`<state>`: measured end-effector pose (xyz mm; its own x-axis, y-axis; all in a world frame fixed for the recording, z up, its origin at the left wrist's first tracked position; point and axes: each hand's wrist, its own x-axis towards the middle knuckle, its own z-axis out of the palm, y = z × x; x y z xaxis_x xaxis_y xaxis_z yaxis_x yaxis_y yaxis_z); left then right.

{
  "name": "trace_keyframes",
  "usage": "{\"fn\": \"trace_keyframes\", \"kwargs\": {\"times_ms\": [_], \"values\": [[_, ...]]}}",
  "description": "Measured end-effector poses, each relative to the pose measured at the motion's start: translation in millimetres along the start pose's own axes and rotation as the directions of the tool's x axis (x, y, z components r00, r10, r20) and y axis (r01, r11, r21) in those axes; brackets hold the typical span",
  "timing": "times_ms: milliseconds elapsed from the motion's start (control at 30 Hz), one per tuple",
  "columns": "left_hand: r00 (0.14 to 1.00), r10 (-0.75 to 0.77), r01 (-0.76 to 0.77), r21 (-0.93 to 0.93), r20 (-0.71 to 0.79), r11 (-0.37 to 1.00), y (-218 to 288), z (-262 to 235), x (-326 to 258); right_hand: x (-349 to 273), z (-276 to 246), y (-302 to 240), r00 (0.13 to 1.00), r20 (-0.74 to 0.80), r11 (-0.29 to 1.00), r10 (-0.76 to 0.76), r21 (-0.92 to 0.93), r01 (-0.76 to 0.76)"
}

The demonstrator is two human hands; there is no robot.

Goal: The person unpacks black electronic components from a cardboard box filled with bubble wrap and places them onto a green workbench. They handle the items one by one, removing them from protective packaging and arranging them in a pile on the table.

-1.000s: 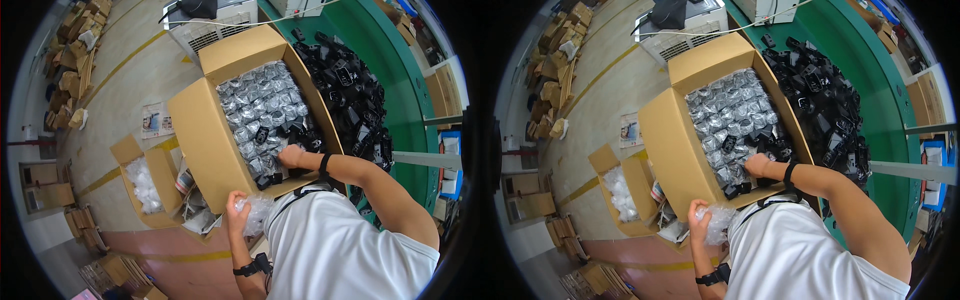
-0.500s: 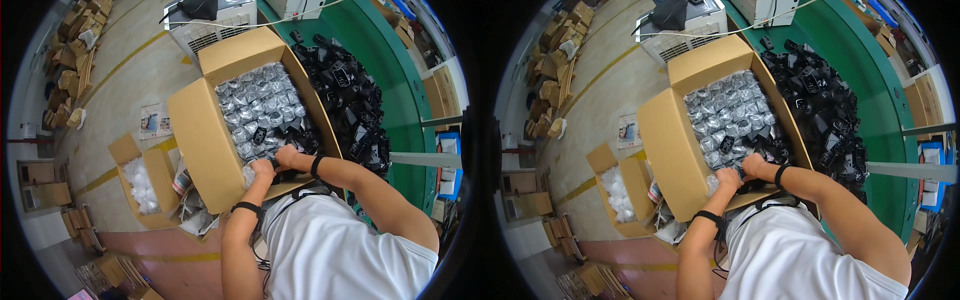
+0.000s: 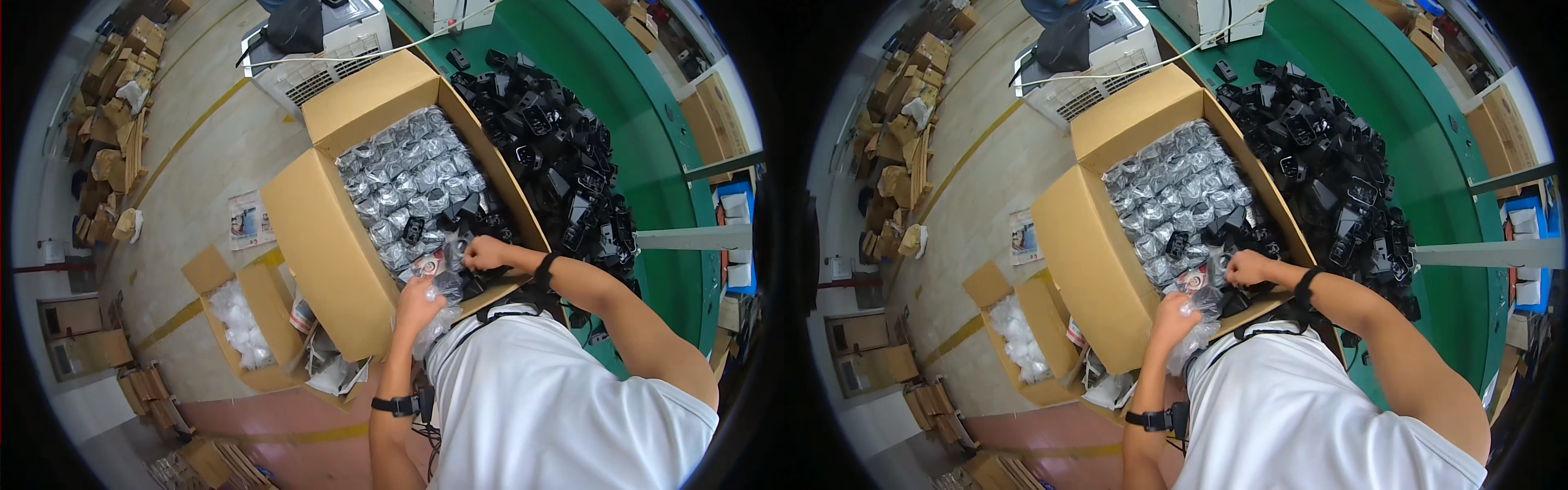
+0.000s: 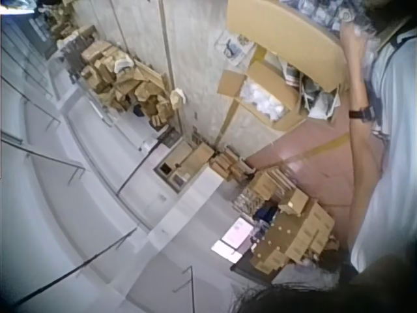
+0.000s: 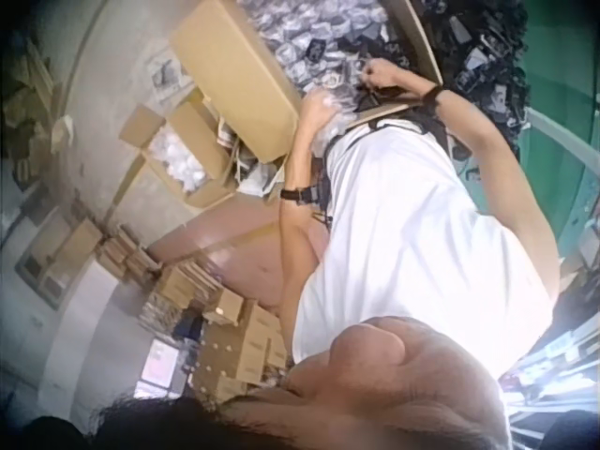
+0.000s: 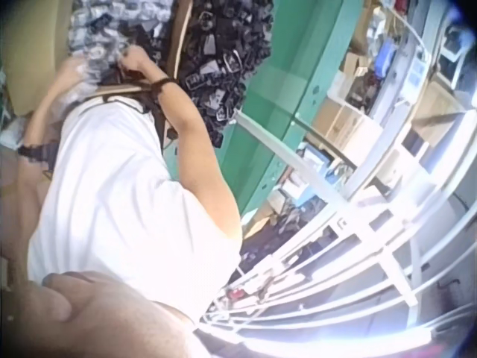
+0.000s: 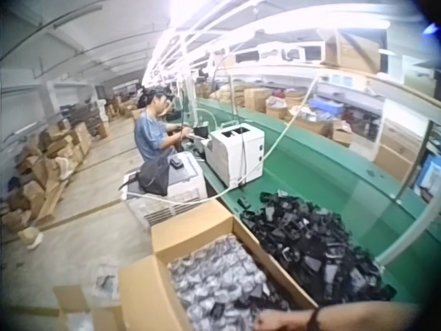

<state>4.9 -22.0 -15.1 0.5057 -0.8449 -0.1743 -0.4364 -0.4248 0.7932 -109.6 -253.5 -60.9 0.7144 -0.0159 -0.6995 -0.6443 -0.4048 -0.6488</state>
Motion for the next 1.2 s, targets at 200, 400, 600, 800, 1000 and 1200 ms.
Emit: {"fn": "trace_keyframes", "kwargs": {"times_ms": [200, 400, 600, 800, 1000, 1200], "values": [[0.912, -0.393, 0.314, -0.418, -0.117, 0.853, 9, -14, -23, 1, -14, 32, 0.962, 0.216, 0.954, 0.168, 0.21, -0.214], [0.877, -0.45, 0.453, -0.021, -0.17, 0.891, 53, -41, -28, -27, -1, -15, 0.907, -0.412, 0.879, -0.092, -0.461, -0.12], [0.928, -0.37, 0.359, -0.174, -0.033, 0.917, 31, -33, -40, -17, 37, -40, 0.832, -0.395, 0.767, -0.389, -0.64, 0.055], [0.83, -0.075, 0.28, -0.298, 0.552, 0.913, 18, -24, -46, 32, 39, -50, 0.887, -0.383, 0.824, -0.26, -0.566, -0.003], [0.9, -0.046, 0.241, -0.409, 0.433, 0.88, 34, -13, -42, 53, 43, -45, 0.872, -0.443, 0.857, -0.206, -0.513, -0.059], [0.911, -0.32, 0.359, -0.113, 0.261, 0.927, 22, 11, -51, -10, -3, -62, 0.63, -0.562, 0.805, -0.536, -0.115, 0.582]]}}
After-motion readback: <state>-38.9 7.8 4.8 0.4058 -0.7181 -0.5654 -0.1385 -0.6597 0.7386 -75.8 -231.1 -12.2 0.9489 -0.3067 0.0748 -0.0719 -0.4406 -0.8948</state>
